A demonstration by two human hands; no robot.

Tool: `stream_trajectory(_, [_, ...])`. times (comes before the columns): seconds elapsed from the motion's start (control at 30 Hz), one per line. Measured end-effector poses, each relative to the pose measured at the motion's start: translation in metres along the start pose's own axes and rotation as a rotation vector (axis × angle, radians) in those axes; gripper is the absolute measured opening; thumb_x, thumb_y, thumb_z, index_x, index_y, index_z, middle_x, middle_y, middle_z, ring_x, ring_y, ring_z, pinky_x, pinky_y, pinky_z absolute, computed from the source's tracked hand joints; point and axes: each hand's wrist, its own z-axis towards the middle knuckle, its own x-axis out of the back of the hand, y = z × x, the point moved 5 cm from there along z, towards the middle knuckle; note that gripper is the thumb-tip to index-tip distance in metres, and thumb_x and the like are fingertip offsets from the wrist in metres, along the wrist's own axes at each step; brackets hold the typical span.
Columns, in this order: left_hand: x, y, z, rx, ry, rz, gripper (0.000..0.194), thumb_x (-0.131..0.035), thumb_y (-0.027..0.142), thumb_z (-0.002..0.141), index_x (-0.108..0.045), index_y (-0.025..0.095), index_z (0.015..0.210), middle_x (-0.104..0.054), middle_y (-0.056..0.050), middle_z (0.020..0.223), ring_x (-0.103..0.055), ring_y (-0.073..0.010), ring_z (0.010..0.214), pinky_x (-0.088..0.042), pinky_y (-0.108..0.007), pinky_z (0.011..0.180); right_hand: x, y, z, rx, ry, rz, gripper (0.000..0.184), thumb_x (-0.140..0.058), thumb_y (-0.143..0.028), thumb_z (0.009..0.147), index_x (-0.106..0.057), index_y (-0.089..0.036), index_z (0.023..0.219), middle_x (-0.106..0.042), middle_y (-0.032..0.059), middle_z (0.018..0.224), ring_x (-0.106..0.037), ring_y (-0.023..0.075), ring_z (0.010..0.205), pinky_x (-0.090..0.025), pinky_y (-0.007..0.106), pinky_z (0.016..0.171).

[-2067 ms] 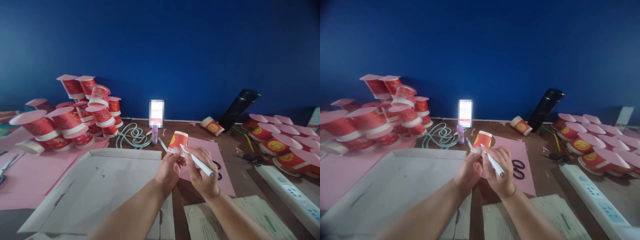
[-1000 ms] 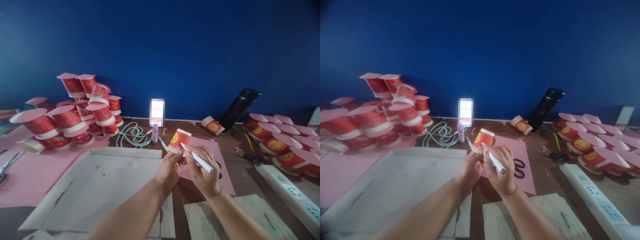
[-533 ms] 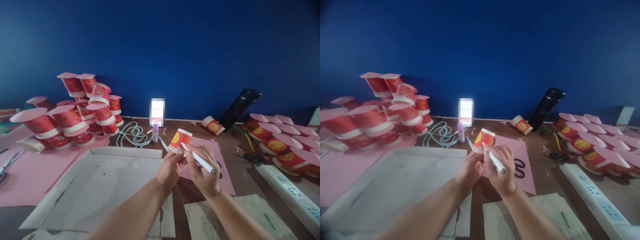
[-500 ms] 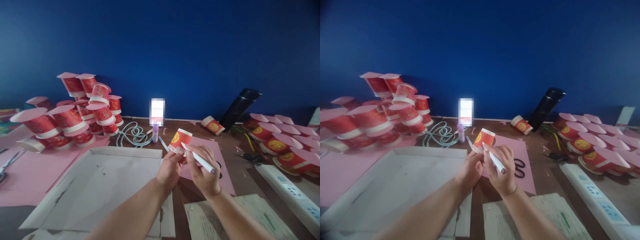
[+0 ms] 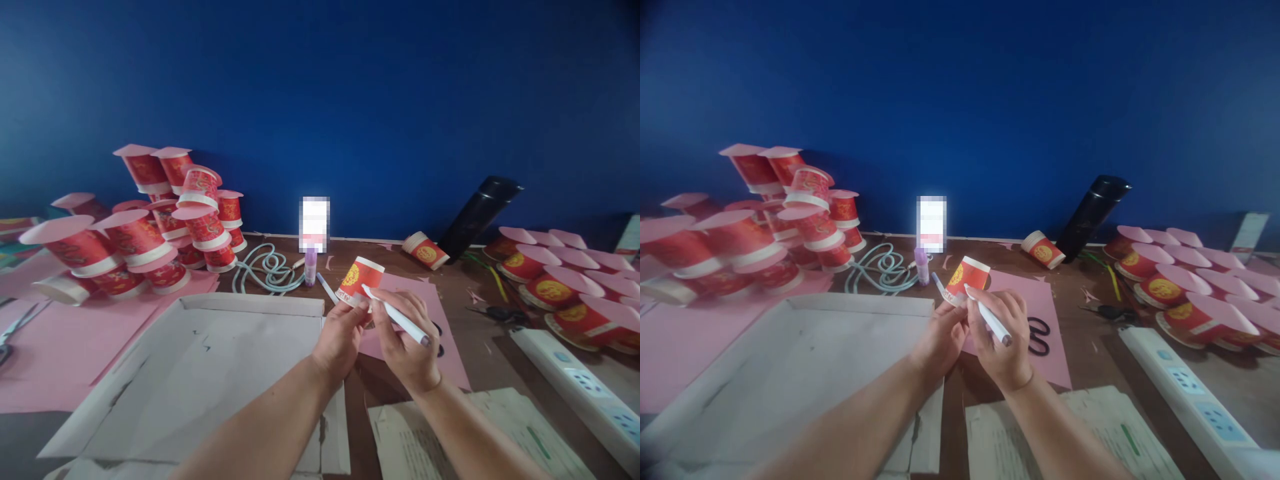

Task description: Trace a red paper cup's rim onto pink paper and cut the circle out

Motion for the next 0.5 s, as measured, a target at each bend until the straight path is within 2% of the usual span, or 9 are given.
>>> stream_trajectory(0.5, [-0.001,0.0002,0.0,0.006,0.0,-0.008,0.023,-0.073,0.026,0.077,-0.073,0.02,0.099,-0.071,-0.006,0.102,-0.061,-0.0179,0.094,-0.041,-0.031,0.088,0.0009,-0.0026,0.0027,0.001,0.005,-0.035,0.022,-0.062,-0.009,0.085,-0.065,-0.019,0.105,-0.07,0.0047,0.084,-0.064,0.0179,0.079,-0.05,0.036,0.079])
